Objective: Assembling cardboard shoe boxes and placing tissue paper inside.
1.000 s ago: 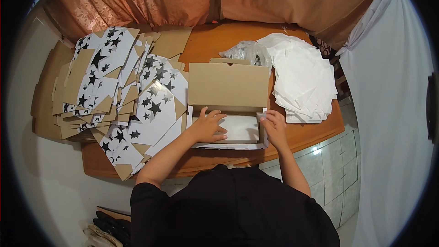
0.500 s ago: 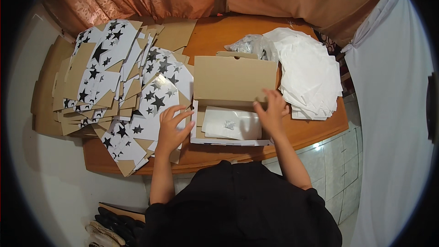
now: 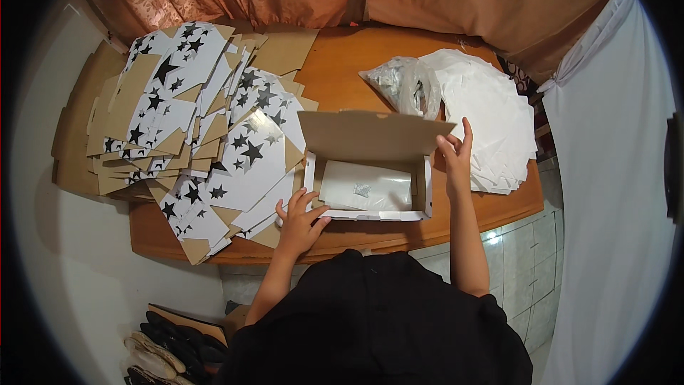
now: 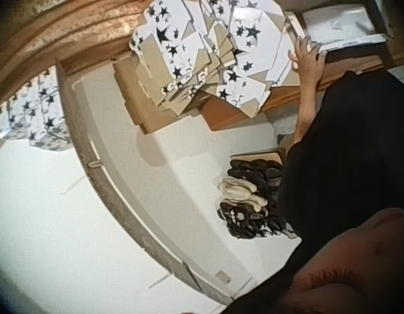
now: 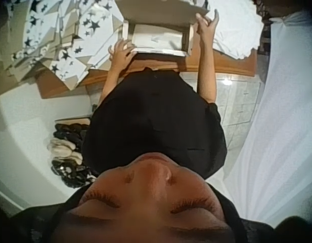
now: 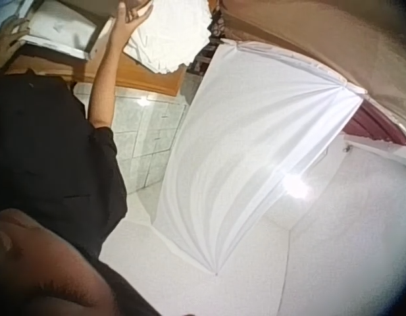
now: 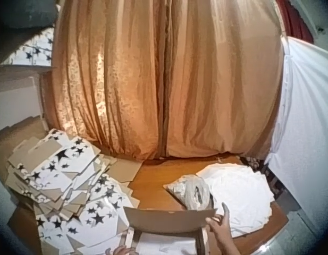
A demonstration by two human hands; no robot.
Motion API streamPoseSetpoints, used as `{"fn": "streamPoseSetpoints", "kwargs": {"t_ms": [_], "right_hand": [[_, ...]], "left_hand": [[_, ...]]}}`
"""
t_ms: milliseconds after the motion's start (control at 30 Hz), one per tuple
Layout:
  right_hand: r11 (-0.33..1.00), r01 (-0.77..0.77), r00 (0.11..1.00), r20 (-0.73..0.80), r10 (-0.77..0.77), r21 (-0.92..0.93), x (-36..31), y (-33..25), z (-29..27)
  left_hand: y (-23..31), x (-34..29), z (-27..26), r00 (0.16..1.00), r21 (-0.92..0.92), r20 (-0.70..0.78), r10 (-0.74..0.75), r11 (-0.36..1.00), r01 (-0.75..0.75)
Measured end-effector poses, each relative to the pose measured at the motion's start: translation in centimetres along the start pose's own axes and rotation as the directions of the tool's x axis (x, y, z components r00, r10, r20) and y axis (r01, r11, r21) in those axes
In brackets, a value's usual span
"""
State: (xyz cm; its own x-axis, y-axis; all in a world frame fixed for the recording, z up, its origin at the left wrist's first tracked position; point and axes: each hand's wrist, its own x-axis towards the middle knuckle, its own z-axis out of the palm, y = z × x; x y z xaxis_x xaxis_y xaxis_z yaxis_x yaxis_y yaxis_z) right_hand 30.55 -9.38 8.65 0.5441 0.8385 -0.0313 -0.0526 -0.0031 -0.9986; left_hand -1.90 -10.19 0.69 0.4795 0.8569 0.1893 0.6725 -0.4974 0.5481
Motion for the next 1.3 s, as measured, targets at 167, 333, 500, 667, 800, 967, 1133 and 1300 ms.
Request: {"fn": "streamPoseSetpoints", "kwargs": {"t_ms": [167, 333, 500, 667, 800, 967, 1133, 1300], "right_hand": [[0.992, 0.122, 0.993, 0.004, -0.122, 0.041, -4.5, 0.2, 1.0], [0.99, 0.133, 0.987, -0.087, -0.137, -0.042, -6.4, 1.7, 1.4], [0.964, 0.247, 0.959, -0.12, -0.258, -0.093, -7.6, 3.5, 1.6], [0.911, 0.392, 0.903, -0.137, -0.408, -0.13, -8.8, 6.8, 0.6], [0.767, 0.457, 0.86, 0.004, -0.51, -0.451, -10.4, 8.1, 0.0], [0.615, 0.468, 0.841, 0.106, -0.531, -0.635, -11.0, 11.2, -0.7], [0.634, 0.492, 0.827, 0.091, -0.555, -0.596, -10.8, 11.1, -0.5], [0.626, 0.515, 0.81, 0.091, -0.58, -0.586, -10.7, 11.4, -0.7]], "left_hand": [[0.3, -0.5, 0.8, 0.999, 0.063, 0.014, -0.044, 0.997, 0.043], [1.6, -1.1, 2.8, 0.982, 0.095, -0.159, 0.098, 0.992, -0.083], [4.3, -0.8, 4.8, 0.945, 0.203, -0.175, 0.277, 0.949, -0.241], [3.1, -1.5, 6.4, 0.91, 0.271, -0.27, 0.314, 0.932, -0.241], [2.8, -2.2, 6.7, 0.875, 0.345, -0.341, 0.343, 0.912, -0.223], [2.9, -1.7, 6.5, 0.866, 0.374, -0.364, 0.342, 0.906, -0.2], [2.1, -0.8, 5.7, 0.869, 0.144, -0.478, 0.125, 0.988, -0.063], [0.8, 1.2, 3.5, 0.946, 0.281, -0.265, 0.186, 0.953, -0.109]]}}
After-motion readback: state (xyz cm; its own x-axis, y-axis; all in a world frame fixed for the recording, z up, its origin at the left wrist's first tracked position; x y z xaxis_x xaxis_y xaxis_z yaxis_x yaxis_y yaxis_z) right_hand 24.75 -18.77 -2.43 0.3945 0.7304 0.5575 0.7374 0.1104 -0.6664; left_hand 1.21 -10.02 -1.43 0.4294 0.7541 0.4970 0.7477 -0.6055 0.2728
